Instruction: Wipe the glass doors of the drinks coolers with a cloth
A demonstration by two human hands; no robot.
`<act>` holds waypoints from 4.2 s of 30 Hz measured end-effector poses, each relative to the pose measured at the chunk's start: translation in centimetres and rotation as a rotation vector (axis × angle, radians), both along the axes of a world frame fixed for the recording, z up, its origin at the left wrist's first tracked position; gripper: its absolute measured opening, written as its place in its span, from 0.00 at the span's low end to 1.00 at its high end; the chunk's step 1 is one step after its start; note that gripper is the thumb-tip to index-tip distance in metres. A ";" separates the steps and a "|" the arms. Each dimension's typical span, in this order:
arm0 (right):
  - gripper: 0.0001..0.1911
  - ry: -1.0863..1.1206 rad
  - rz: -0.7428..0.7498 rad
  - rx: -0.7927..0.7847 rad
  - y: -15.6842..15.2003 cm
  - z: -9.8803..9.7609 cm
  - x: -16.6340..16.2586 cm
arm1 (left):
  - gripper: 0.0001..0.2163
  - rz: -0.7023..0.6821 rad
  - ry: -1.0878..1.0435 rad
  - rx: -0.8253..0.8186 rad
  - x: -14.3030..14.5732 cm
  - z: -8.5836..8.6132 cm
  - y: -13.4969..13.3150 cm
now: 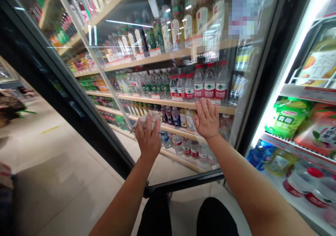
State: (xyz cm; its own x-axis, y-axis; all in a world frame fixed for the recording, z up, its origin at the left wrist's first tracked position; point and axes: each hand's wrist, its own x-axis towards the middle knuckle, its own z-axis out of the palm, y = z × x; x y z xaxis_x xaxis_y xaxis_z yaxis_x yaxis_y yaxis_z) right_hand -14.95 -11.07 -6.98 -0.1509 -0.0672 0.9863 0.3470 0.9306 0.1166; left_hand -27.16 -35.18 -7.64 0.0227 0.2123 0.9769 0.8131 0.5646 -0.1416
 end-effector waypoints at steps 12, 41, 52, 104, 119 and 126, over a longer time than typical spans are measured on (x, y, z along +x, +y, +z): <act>0.31 -0.007 -0.030 -0.004 -0.1 -0.1 -0.1 | 0.21 0.010 -0.047 -0.089 1.3 -2.2 0.4; 0.33 -0.027 -0.026 -0.027 0.0 -0.1 0.2 | 0.25 -0.071 0.025 -0.239 2.1 -0.6 0.0; 0.34 -0.032 -0.004 -0.062 0.0 -0.3 0.0 | 0.25 0.000 -0.044 -0.103 0.1 -2.4 -3.4; 0.31 -0.018 0.047 -0.074 -0.2 -0.3 -0.2 | 0.25 -0.017 -0.066 0.001 -0.1 1.1 -1.4; 0.33 0.020 0.034 0.000 -0.3 0.0 -0.2 | 0.24 -0.051 -0.024 -0.039 1.2 0.0 1.1; 0.32 -0.018 0.183 -0.241 -3.6 0.6 0.7 | 0.25 -0.229 -0.196 -0.165 3.6 -0.6 3.3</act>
